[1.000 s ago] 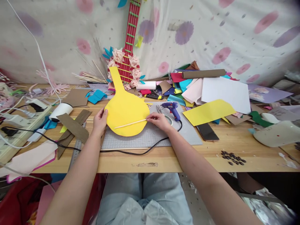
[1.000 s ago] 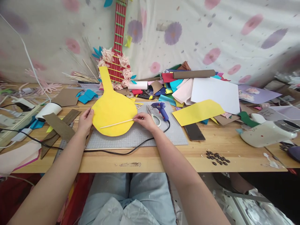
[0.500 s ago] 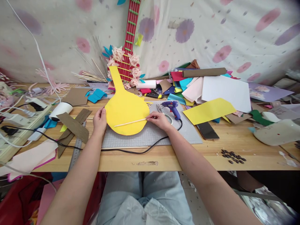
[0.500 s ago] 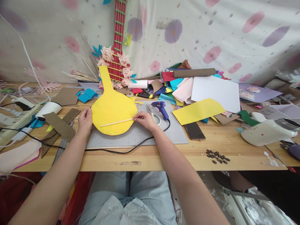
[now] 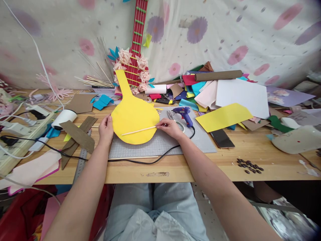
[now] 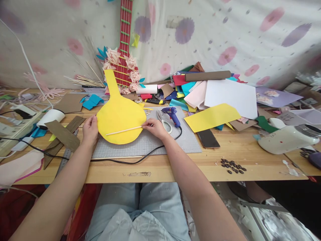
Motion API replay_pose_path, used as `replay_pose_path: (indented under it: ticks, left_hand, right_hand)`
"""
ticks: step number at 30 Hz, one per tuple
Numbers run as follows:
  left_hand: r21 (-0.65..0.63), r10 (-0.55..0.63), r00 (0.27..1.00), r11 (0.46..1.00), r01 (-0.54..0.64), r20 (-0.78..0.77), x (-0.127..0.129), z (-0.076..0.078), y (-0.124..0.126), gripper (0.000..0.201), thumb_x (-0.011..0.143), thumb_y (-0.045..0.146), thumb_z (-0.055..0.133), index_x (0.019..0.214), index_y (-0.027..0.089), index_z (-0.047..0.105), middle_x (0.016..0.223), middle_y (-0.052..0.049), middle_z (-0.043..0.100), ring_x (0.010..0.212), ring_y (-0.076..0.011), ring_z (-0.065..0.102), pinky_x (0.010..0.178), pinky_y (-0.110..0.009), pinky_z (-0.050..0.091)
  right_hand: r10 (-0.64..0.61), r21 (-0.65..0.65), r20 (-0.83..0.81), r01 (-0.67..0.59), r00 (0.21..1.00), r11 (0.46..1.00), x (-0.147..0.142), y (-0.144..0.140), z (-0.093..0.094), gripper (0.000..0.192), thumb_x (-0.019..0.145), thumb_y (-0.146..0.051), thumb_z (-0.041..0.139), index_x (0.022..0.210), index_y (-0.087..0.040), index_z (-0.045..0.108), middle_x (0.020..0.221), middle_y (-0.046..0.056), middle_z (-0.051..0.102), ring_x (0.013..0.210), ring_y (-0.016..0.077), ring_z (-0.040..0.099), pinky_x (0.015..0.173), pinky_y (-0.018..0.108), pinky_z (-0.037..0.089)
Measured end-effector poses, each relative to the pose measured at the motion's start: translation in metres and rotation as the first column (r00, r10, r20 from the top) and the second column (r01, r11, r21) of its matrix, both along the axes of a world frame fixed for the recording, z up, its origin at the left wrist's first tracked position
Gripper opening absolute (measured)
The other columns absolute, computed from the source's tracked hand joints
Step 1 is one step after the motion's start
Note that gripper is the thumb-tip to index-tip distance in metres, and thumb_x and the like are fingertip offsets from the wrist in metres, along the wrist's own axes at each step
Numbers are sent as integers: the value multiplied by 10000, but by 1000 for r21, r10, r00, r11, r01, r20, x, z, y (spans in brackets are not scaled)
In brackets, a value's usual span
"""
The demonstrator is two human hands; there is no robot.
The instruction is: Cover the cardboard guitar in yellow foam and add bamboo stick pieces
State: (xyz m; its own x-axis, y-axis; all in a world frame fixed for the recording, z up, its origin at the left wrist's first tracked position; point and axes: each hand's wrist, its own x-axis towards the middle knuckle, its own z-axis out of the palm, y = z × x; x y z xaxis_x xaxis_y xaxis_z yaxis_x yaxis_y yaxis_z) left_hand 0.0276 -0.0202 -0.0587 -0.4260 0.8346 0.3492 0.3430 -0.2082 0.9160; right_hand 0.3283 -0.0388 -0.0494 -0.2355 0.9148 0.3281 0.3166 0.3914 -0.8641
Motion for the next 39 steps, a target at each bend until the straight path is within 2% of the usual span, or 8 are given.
replay_pose_path:
  ticks: [3,6,8,11,16,19,25,39]
  left_hand:
    - [6,4,999,1000,-4,-47,-2,1,1,412,809,441,458,1090,168,585,1099,-93,627,996,-193,594,861,-312,480]
    - [69,85,963,995,-69,-255,-3,15,-3,432,767,372,543,1146,166,552,1169,-117,560,1073,-224,537,929,-359,433]
    - [163,176,864,981,-110,-472,1,33,-10,455,723,307,607,1154,176,549,1209,-122,509,1173,-260,445,1017,-408,337]
    - [196,174,710,979,-51,-682,22,61,-24,379,751,216,563,1129,188,561,1223,-115,489,1200,-279,398,1035,-449,278]
    - [-100,-232,437,947,304,-869,90,75,-41,166,783,234,537,916,194,628,940,-65,611,951,-233,536,860,-381,403]
    - [-210,-319,344,924,318,-883,124,62,-43,140,783,266,550,861,180,629,898,-73,618,912,-236,540,782,-359,417]
    - [-201,-298,375,940,276,-878,140,44,-38,138,819,264,506,827,182,617,881,-68,610,887,-220,537,753,-345,406]
    - [-190,-313,441,934,301,-841,136,38,-35,148,821,285,513,814,192,628,886,-64,627,904,-217,536,794,-351,395]
  right_hand:
    - [-5,6,0,5,1000,1000,0,0,-1,146,677,-323,671,724,-185,674,736,13,605,691,128,531,653,268,414]
    - [-10,12,1,10,1000,1000,-1,1,-1,136,679,-316,667,720,-187,673,735,12,604,689,128,531,654,270,413]
    - [-8,15,8,7,1000,1000,-1,1,-1,128,681,-310,664,715,-188,673,730,11,602,686,128,531,653,269,413]
    - [-8,12,25,8,1000,1000,-1,1,-1,113,681,-296,662,711,-188,672,730,11,603,686,128,532,649,265,413]
    - [-14,25,44,13,999,1000,-2,1,-1,129,691,-318,656,715,-192,672,742,13,613,690,129,535,651,265,413]
    - [-2,48,60,-1,998,999,-2,1,-1,162,704,-349,647,717,-190,672,726,13,606,682,128,530,646,266,411]
    - [-24,80,56,20,998,997,-2,3,-3,189,739,-370,609,745,-186,654,731,11,605,675,123,518,645,264,408]
    - [-20,74,73,14,997,997,-1,2,-2,200,739,-384,599,745,-187,631,751,16,602,706,133,522,648,267,404]
